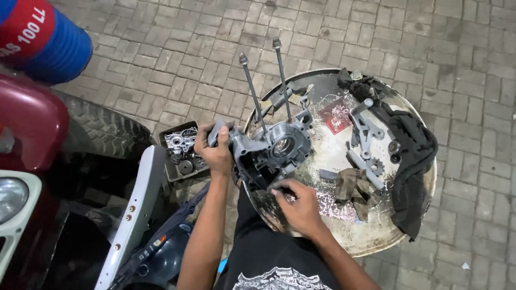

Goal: Scraping old gasket material and residue from the mating surfaces of an engine casing using a hand tool.

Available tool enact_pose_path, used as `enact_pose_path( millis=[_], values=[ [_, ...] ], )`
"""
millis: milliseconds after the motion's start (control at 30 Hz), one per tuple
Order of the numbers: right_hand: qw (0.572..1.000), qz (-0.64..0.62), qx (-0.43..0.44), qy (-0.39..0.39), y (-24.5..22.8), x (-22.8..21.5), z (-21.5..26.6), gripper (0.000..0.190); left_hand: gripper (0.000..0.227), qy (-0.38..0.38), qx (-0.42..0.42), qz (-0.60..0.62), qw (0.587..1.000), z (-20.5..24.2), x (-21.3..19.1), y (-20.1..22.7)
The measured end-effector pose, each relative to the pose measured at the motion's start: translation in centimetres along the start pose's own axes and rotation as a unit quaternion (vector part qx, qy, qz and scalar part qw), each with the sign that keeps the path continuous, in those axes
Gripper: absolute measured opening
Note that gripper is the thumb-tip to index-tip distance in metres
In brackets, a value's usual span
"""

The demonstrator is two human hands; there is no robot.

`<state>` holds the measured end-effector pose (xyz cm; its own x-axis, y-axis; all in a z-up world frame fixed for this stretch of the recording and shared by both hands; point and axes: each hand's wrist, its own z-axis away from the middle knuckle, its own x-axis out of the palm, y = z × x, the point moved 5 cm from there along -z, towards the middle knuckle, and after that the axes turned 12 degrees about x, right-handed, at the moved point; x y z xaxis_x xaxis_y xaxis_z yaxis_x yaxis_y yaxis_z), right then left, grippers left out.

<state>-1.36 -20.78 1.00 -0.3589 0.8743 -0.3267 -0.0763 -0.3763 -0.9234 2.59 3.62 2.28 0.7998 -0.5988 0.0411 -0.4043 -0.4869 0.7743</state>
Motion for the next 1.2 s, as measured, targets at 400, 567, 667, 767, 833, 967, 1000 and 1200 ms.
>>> enact_pose_path(
  millis=[400,567,667,767,833,967,1000,1200],
  values=[
    [0.99,0.07,0.025,-0.122,-5.7,3.6,0.5,0.043,0.031,0.007,0.008,-0.015,1.0,0.9,-0.4,0.5],
    [0.97,0.152,0.059,-0.181,-1.4,4.9,0.5,0.049,0.031,0.014,0.007,-0.016,1.0,0.8,-0.1,1.3],
    [0.968,0.131,0.078,-0.198,-0.2,5.2,0.0,0.039,0.031,0.013,0.004,-0.02,1.0,1.0,-0.2,0.7],
    [0.97,0.11,0.075,-0.204,-1.5,4.7,-0.1,0.036,0.031,0.015,0.004,-0.013,1.0,0.7,-0.2,0.9],
    [0.974,0.066,0.081,-0.202,-3.1,4.1,0.2,0.04,0.031,0.015,0.003,-0.013,1.0,0.5,-0.2,1.0],
    [0.975,0.078,0.07,-0.197,-3.1,3.6,0.1,0.047,0.029,0.019,-0.01,-0.003,1.0,0.6,-0.3,1.2],
    [0.975,0.079,0.073,-0.194,-2.6,3.6,-0.2,0.048,0.028,0.013,-0.011,-0.003,1.0,0.4,-0.2,1.3],
    [0.987,0.043,0.09,-0.124,-0.9,2.7,0.5,0.034,0.029,0.003,-0.022,0.057,0.998,0.4,0.4,1.8]
  ],
)
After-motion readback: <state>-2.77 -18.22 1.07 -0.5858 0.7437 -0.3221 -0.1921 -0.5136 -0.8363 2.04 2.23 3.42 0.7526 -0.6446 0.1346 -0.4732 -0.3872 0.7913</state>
